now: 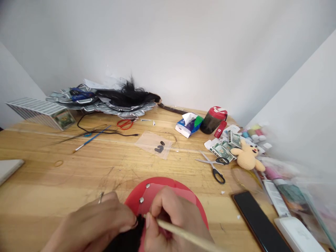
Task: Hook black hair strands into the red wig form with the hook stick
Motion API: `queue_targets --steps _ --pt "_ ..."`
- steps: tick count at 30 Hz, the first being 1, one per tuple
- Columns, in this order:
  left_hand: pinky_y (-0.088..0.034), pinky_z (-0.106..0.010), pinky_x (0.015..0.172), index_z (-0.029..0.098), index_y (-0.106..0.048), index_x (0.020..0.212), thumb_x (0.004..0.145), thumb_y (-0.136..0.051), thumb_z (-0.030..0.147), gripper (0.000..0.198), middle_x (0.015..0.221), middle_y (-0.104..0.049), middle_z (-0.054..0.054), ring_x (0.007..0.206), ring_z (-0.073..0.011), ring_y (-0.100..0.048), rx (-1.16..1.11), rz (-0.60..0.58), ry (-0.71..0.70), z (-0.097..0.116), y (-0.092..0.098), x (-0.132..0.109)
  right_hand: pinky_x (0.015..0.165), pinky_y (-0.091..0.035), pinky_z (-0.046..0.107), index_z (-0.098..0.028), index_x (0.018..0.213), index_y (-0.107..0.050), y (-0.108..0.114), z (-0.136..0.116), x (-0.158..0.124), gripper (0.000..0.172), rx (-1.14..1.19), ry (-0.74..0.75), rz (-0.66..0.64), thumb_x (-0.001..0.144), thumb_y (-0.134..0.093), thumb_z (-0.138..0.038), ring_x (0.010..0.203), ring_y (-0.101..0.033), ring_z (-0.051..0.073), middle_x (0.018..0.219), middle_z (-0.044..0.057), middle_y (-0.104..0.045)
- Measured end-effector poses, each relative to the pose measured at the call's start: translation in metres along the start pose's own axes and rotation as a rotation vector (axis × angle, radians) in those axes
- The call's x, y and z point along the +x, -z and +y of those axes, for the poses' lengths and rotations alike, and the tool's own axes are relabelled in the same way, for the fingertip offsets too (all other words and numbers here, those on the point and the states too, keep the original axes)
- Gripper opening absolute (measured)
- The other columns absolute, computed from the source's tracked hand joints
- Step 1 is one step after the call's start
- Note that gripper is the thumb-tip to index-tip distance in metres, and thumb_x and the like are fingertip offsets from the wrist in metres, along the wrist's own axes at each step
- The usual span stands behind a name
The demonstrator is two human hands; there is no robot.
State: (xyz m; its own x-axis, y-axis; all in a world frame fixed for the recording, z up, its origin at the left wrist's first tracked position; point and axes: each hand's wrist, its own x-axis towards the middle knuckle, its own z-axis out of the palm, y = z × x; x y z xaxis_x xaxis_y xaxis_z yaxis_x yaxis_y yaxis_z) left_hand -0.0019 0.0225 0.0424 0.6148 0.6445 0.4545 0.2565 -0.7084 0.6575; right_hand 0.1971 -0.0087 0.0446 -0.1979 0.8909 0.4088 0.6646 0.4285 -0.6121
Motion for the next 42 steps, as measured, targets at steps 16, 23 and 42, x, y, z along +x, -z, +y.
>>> queue_targets --steps 16,23,42 --pt "-0.036 -0.023 0.062 0.022 -0.045 0.086 0.096 -0.047 0.026 0.010 0.063 -0.056 0.007 0.063 -0.0128 -0.050 -0.568 -0.240 0.671 0.014 0.006 0.025 0.042 -0.028 0.019 -0.024 0.069 -0.036 0.006 -0.001 0.011 0.018 0.248 -0.084 -0.082 0.077 -0.046 -0.012 0.044 -0.038 0.009 0.056 -0.007 -0.046" --pt "-0.036 -0.023 0.059 0.020 -0.050 0.083 0.095 -0.047 0.022 0.012 0.065 -0.057 0.006 0.062 -0.0129 -0.052 -0.379 -0.246 0.684 0.022 0.008 0.028 0.043 -0.026 0.020 -0.024 0.069 -0.037 0.011 -0.006 0.013 0.017 0.296 -0.144 -0.101 0.078 -0.047 -0.015 0.046 -0.035 0.009 0.056 -0.008 -0.044" --pt "-0.043 -0.023 0.066 0.020 -0.057 0.086 0.093 -0.045 0.013 0.016 0.081 -0.068 -0.001 0.073 -0.0169 -0.064 0.111 -0.247 0.498 0.030 0.003 0.023 0.046 -0.030 0.020 -0.025 0.071 -0.038 0.013 -0.006 0.012 0.019 0.328 -0.230 -0.132 0.083 -0.051 -0.017 0.051 -0.036 0.011 0.059 -0.008 -0.037"
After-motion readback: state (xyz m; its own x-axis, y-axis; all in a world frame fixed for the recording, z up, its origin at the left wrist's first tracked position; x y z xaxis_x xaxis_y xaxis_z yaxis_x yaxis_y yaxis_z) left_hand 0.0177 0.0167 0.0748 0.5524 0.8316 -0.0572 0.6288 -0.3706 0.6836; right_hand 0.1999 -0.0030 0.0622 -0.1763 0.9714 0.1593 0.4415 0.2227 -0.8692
